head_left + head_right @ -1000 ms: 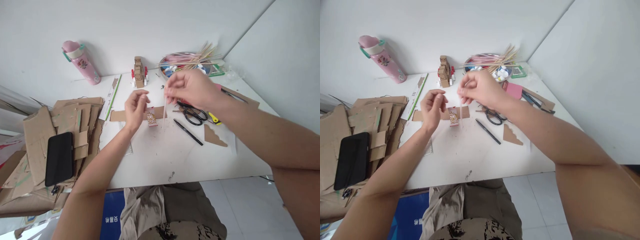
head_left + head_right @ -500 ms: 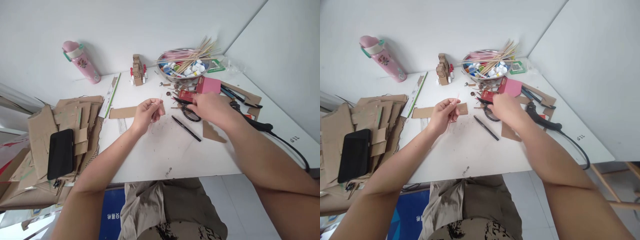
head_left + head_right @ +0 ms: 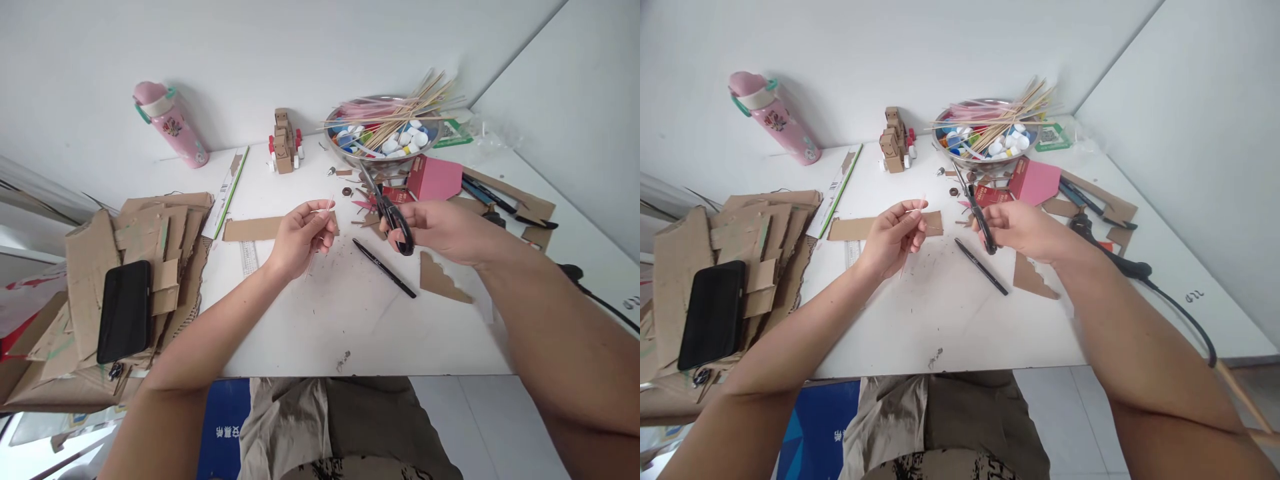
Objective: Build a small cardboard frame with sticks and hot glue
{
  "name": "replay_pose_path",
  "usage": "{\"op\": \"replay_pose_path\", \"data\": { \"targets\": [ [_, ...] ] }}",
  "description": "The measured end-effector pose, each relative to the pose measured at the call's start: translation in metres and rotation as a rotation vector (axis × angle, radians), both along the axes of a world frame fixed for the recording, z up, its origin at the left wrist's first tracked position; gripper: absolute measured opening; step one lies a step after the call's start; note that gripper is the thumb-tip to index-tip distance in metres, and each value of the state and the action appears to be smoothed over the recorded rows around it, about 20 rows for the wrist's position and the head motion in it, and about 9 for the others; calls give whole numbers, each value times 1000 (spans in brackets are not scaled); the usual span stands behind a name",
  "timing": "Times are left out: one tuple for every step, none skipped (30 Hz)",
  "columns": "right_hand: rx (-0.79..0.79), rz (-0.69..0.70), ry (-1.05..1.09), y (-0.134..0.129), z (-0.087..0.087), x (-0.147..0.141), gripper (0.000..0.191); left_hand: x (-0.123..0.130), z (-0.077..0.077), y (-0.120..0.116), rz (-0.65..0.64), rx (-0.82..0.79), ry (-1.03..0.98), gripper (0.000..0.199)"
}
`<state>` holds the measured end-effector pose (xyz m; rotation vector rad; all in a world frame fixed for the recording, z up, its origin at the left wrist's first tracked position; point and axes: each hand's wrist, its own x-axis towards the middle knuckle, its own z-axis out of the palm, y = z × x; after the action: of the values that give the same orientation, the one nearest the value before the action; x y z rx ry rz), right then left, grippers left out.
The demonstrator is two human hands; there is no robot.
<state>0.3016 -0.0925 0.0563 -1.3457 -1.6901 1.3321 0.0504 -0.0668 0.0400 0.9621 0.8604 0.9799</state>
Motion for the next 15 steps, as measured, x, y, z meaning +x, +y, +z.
{"op": "replay_pose_path", "data": {
  "targets": [
    [-19,7,93,-3,2,-8,43,1,0,0,-4,8,4,10],
    [-28,17,161,-6,2,-17,47,1,0,0,-8,16,9,10],
    [-29,20,207,-8,1,-25,50,2,0,-1,-12,22,16,9],
    [-22,18,241,-11,0,-32,52,3,1,-1,-15,30,24,9],
    [-20,22,260,-14,-2,-37,54,3,1,-1,-18,39,33,10],
    [-21,29,278,-17,-4,-41,55,3,1,-1,-22,52,42,10],
    [-24,46,293,-19,-6,-44,58,4,1,-2,-24,66,51,11],
    [-25,74,302,-22,-8,-45,61,4,1,-2,-25,79,59,12],
    [-20,106,302,-24,-10,-45,64,4,0,-2,-23,91,66,12],
    [-8,136,296,-26,-11,-45,67,5,0,-3,-16,104,72,12],
    [3,158,288,-27,-12,-46,70,5,-1,-3,-4,119,76,12],
    [8,174,281,-28,-13,-46,73,6,-2,-3,11,137,80,12],
    [10,180,281,-28,-13,-47,75,7,-2,-4,27,156,84,13],
    [3,181,288,-29,-13,-48,78,9,-3,-4,42,177,87,14],
    [-6,179,296,-29,-14,-50,81,10,-3,-5,52,196,88,15]
  ]
}}
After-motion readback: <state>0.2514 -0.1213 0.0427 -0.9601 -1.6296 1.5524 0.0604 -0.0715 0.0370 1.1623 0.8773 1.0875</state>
